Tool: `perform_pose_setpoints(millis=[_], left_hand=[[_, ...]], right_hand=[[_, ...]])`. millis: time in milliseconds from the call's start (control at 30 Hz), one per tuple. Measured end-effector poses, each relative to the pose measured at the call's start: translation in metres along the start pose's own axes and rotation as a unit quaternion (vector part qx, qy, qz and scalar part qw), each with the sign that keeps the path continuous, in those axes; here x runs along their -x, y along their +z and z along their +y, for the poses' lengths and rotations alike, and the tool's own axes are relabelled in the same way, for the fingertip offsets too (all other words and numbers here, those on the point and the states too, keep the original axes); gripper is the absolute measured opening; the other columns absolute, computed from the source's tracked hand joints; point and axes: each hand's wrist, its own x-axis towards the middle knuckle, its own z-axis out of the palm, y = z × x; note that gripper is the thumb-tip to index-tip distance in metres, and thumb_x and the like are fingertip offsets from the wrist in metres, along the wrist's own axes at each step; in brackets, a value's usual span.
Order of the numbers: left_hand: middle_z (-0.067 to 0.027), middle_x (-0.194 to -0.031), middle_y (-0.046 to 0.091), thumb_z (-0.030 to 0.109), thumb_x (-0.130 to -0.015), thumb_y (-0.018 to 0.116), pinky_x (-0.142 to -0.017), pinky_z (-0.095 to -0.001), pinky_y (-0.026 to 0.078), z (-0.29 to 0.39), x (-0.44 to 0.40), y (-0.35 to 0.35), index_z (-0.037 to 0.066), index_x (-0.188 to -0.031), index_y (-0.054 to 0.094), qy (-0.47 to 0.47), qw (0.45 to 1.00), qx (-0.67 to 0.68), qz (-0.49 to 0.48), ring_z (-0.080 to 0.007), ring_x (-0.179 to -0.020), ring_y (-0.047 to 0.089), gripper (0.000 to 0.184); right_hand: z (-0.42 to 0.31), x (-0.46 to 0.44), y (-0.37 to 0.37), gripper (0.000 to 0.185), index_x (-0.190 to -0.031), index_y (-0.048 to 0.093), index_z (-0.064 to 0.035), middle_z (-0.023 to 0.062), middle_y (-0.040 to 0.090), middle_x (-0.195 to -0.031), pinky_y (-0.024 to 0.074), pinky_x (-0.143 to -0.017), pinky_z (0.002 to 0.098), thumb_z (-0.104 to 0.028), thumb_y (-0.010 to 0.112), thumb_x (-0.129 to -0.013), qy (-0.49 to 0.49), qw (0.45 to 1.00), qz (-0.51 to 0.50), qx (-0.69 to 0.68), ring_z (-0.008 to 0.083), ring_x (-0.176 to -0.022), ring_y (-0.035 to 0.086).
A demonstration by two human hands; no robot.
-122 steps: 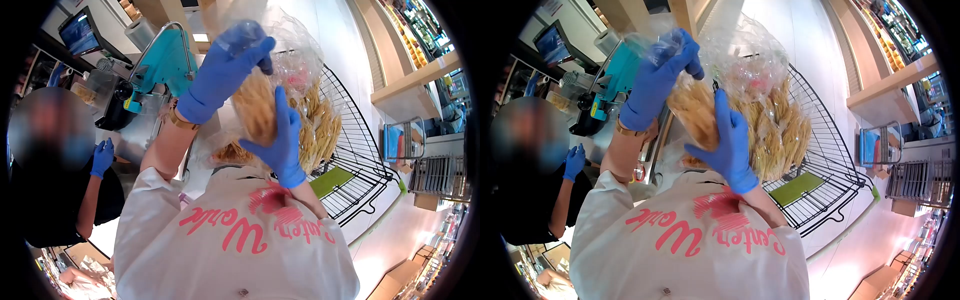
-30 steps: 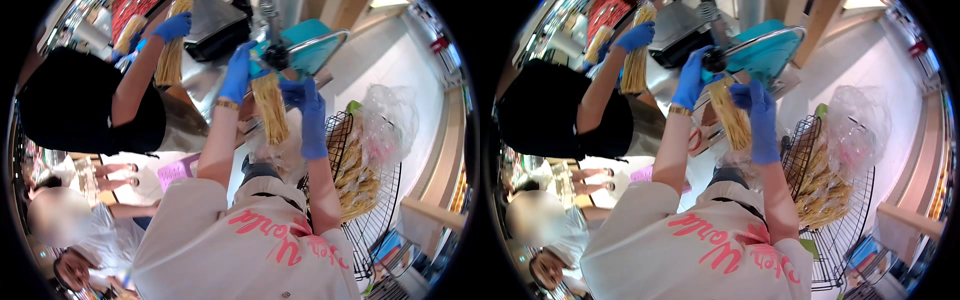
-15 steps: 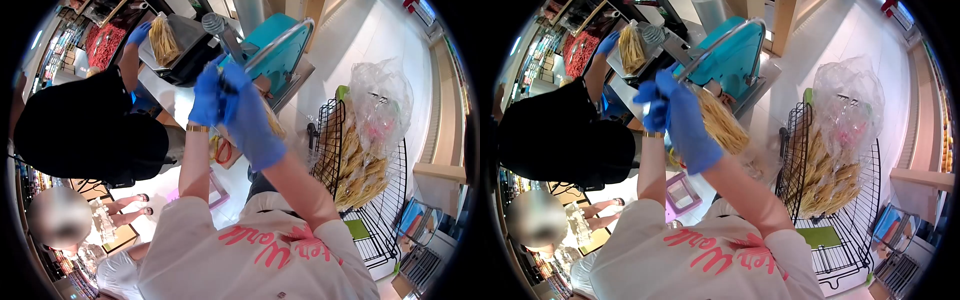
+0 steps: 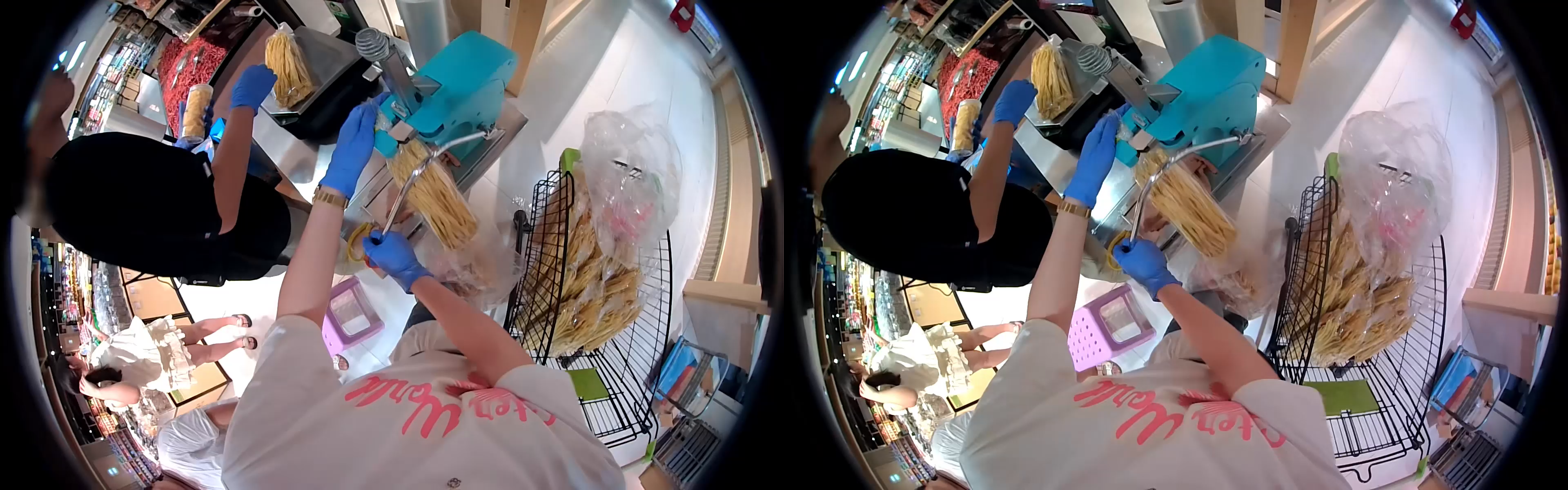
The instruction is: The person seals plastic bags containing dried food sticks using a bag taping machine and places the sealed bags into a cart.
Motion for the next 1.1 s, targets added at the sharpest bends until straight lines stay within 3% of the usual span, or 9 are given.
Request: perform_pose_setpoints(millis=[100,167,233,367,500,567,767,1033,1100], left_hand=[[-0.0058,-0.097,0.059,0.019,-0.093,0.045,-0.079,-0.0285,0.043,0.003,0.005,0.004,-0.002,-0.108,0.058,0.117,0.971,-0.191,0.081,-0.0146,-0.085,0.055,0.029],[-0.0081,-0.092,0.059,0.016,-0.09,0.048,-0.074,-0.0301,0.045,0.001,0.004,0.005,0.0,-0.101,0.061,0.185,0.947,-0.239,0.106,-0.02,-0.077,0.056,0.024],[-0.0112,-0.09,0.058,0.01,-0.087,0.048,-0.073,-0.0309,0.045,-0.019,-0.006,0.006,0.004,-0.1,0.063,0.021,0.987,0.115,0.114,-0.0239,-0.078,0.055,0.021],[-0.0107,-0.088,0.061,0.006,-0.078,0.05,-0.071,-0.0334,0.045,0.018,0.018,0.018,0.003,-0.094,0.062,0.318,0.897,-0.283,0.119,-0.0287,-0.08,0.054,0.02],[-0.0109,-0.083,0.062,0.009,-0.086,0.047,-0.065,-0.0291,0.045,0.059,0.044,0.035,0.0,-0.093,0.062,0.092,0.991,-0.086,-0.041,-0.0203,-0.07,0.058,0.018],[-0.0081,-0.079,0.061,0.012,-0.091,0.043,-0.065,-0.0261,0.044,0.088,0.054,0.049,-0.001,-0.094,0.06,0.086,0.994,-0.012,-0.067,-0.0142,-0.069,0.056,0.022],[-0.0041,-0.08,0.059,0.019,-0.095,0.042,-0.068,-0.0236,0.044,0.165,0.072,0.094,-0.001,-0.101,0.059,0.05,0.964,0.117,-0.235,-0.0103,-0.071,0.053,0.027],[-0.0152,-0.116,0.054,0.036,-0.087,0.051,-0.085,-0.0307,0.042,0.248,0.106,0.157,-0.006,-0.121,0.047,0.325,0.873,0.215,-0.292,-0.0184,-0.1,0.054,0.053],[-0.0175,-0.117,0.053,0.043,-0.085,0.05,-0.088,-0.0322,0.04,0.231,0.106,0.154,-0.008,-0.121,0.045,0.303,0.881,0.172,-0.321,-0.0226,-0.103,0.054,0.062]], right_hand=[[-0.032,-0.001,0.01,0.034,-0.062,0.054,-0.0037,0.0005,0.049,-0.055,0.0371,-0.044,0.0262,-0.031,0.053,-0.083,-0.135,0.973,0.062,-0.174,0.0111,-0.043,0.044],[-0.166,0.047,-0.06,0.029,-0.068,0.054,-0.0049,0.0005,0.049,-0.06,0.0353,-0.046,0.0235,-0.03,0.054,-0.083,-0.008,0.962,0.023,-0.271,0.0078,-0.048,0.044],[-0.197,0.024,-0.101,0.028,-0.079,0.056,-0.005,0.0014,0.052,-0.065,0.0345,-0.047,0.022,-0.032,0.053,-0.084,-0.11,0.95,0.029,-0.291,0.0063,-0.053,0.046],[-0.216,0.032,-0.149,0.032,-0.089,0.057,-0.0052,0.003,0.058,-0.071,0.038,-0.049,0.022,-0.036,0.051,-0.086,-0.112,0.936,-0.045,-0.329,0.0068,-0.056,0.048],[-0.177,0.085,-0.192,0.033,-0.1,0.06,-0.0015,0.0049,0.063,-0.078,0.0443,-0.064,0.0228,-0.031,0.05,-0.089,-0.191,0.928,-0.002,-0.319,0.0099,-0.067,0.055],[-0.137,0.105,-0.201,0.032,-0.11,0.057,-0.0034,0.0069,0.063,-0.093,0.0439,-0.076,0.0236,-0.024,0.056,-0.085,-0.228,0.924,0.181,-0.248,0.0121,-0.081,0.057],[-0.12,0.159,-0.196,0.041,-0.116,0.055,-0.006,0.0101,0.06,-0.106,0.0403,-0.089,0.0303,-0.015,0.064,-0.076,-0.341,0.876,0.336,0.055,0.022,-0.097,0.055],[-0.138,0.287,-0.219,0.026,-0.105,0.054,-0.0016,0.0097,0.061,-0.098,0.0453,-0.076,0.0299,-0.013,0.057,-0.082,-0.422,0.764,0.488,-0.027,0.021,-0.082,0.058],[-0.143,0.342,-0.238,0.044,-0.086,0.051,-0.0002,0.0149,0.058,-0.083,0.0441,-0.086,0.0405,-0.035,0.025,-0.095,-0.395,0.66,0.637,0.053,0.0253,-0.08,0.058]])
